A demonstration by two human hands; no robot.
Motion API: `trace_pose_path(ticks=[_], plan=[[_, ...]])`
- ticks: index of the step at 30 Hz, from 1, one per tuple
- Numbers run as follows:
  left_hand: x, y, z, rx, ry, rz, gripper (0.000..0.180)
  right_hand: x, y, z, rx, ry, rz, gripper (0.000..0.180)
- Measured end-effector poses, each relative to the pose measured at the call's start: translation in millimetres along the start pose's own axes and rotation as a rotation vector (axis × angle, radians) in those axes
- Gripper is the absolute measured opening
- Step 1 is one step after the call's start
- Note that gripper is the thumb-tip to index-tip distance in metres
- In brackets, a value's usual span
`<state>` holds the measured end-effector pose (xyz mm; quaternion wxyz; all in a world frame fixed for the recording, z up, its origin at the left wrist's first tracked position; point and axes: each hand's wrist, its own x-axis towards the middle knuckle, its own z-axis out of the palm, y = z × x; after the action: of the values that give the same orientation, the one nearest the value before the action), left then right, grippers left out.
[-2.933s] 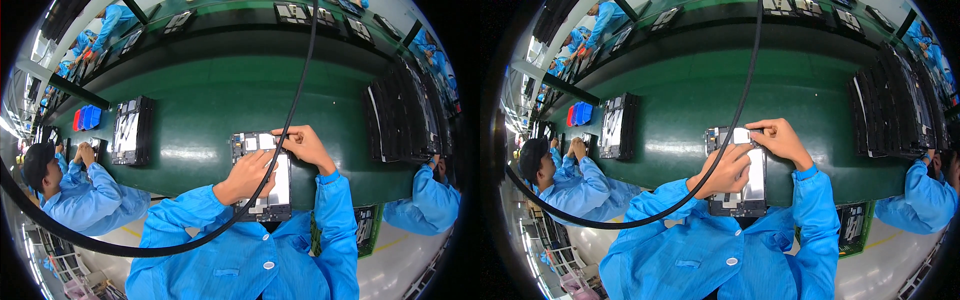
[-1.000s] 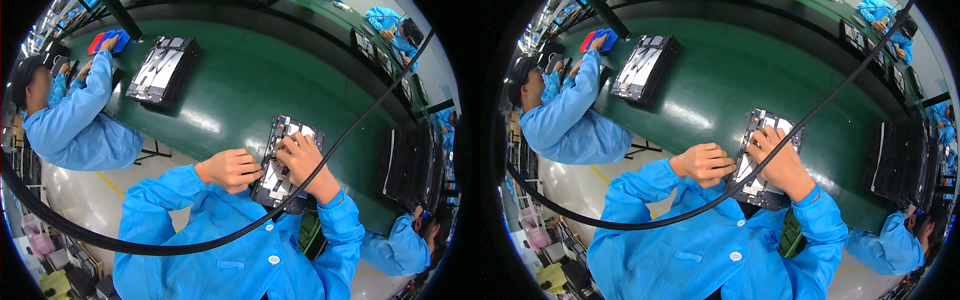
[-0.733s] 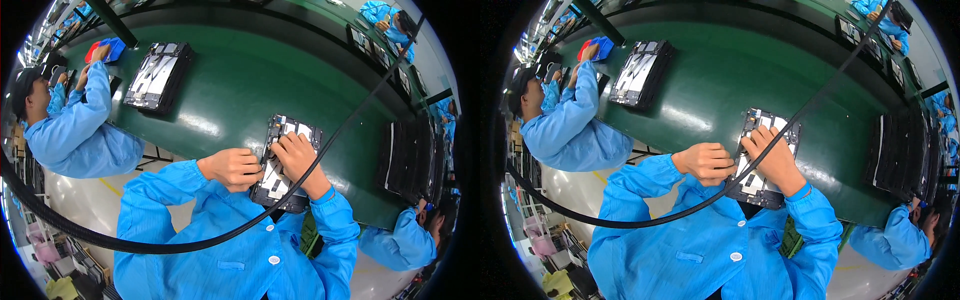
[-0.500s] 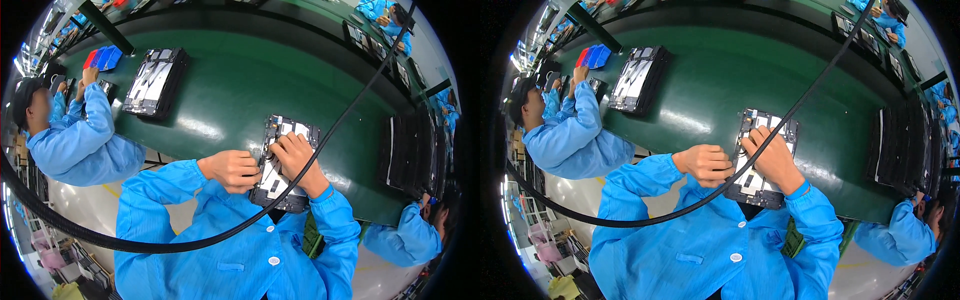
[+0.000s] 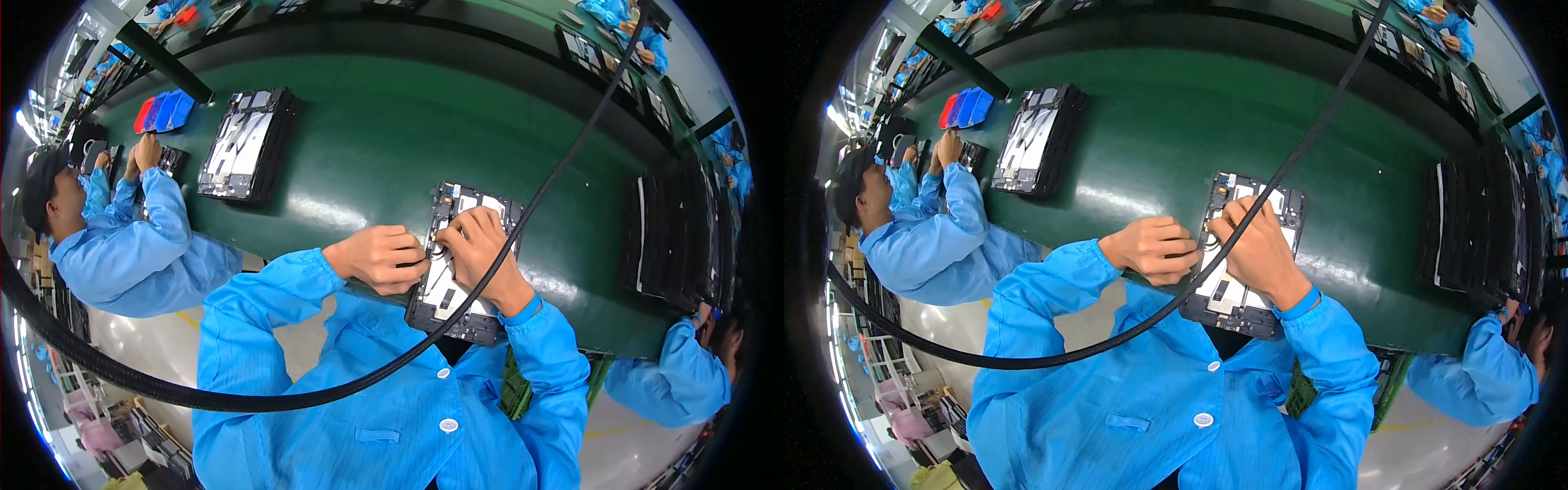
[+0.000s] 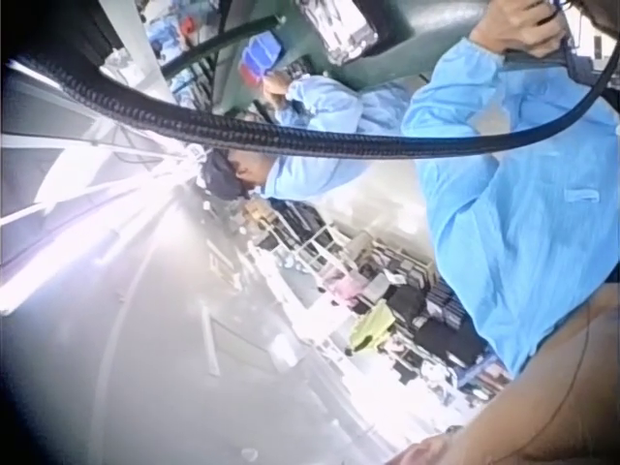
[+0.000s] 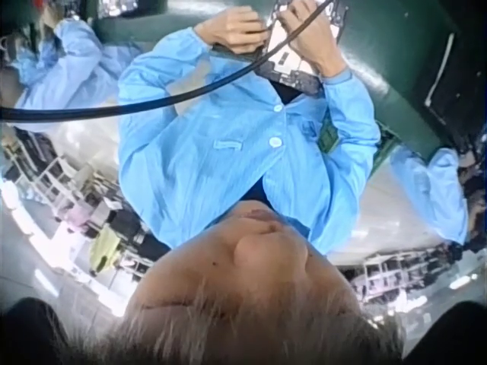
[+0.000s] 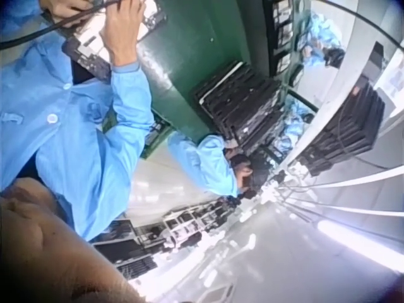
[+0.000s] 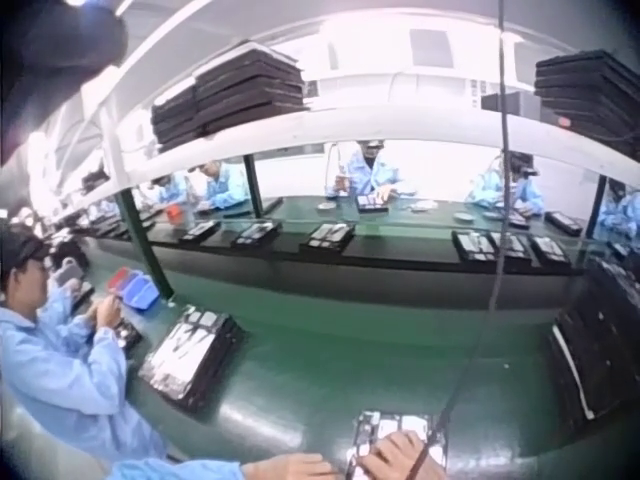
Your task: The person assembles internal components of a tablet device by hand, connecting a ribbon cable, a battery, and a circuit board.
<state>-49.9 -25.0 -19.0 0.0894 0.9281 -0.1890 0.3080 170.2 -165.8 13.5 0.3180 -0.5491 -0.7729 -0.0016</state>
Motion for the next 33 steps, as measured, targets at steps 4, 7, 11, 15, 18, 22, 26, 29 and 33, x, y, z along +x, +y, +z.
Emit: trace_pose_path(ticks=[4, 7, 11, 15, 18, 22, 26, 29, 33], plan=[[2.5, -2.9, -0.2, 0.010, -0.006, -0.010, 0.030, 0.6, 0.4, -1.6, -0.008, -0.009, 0.013, 0.025], [4.4, -1.5, -1.4, -0.014, -0.019, -0.060, 0.030, -1.2, -0.1, -1.5, -0.006, -0.030, 0.043, 0.026], [4.2, 0.3, -1.5, -0.025, 0.002, -0.074, 0.030, -2.1, -1.3, -3.2, -0.010, -0.045, 0.064, 0.025], [6.4, 0.0, -3.9, -0.061, 0.006, -0.092, 0.030, -3.8, 0.1, -3.2, -0.009, -0.041, 0.067, 0.024], [7.2, 2.6, -5.4, -0.077, 0.005, -0.117, 0.031, -5.7, 2.1, -2.1, 0.014, -0.051, 0.080, 0.023], [5.3, 4.5, -4.4, -0.070, 0.012, -0.115, 0.033, -6.2, 1.0, -1.5, 0.022, -0.029, 0.109, 0.021], [2.1, 2.9, -1.5, -0.042, 0.034, -0.079, 0.033, -5.1, -0.3, -1.3, 0.004, -0.019, 0.098, 0.018], [2.5, 3.7, -1.1, -0.044, 0.042, -0.097, 0.032, -2.3, -3.1, -2.7, -0.006, -0.017, 0.097, 0.017], [5.0, 0.6, 0.2, -0.062, 0.069, -0.096, 0.030, -1.0, -4.2, -2.7, 0.009, -0.014, 0.094, 0.016]])
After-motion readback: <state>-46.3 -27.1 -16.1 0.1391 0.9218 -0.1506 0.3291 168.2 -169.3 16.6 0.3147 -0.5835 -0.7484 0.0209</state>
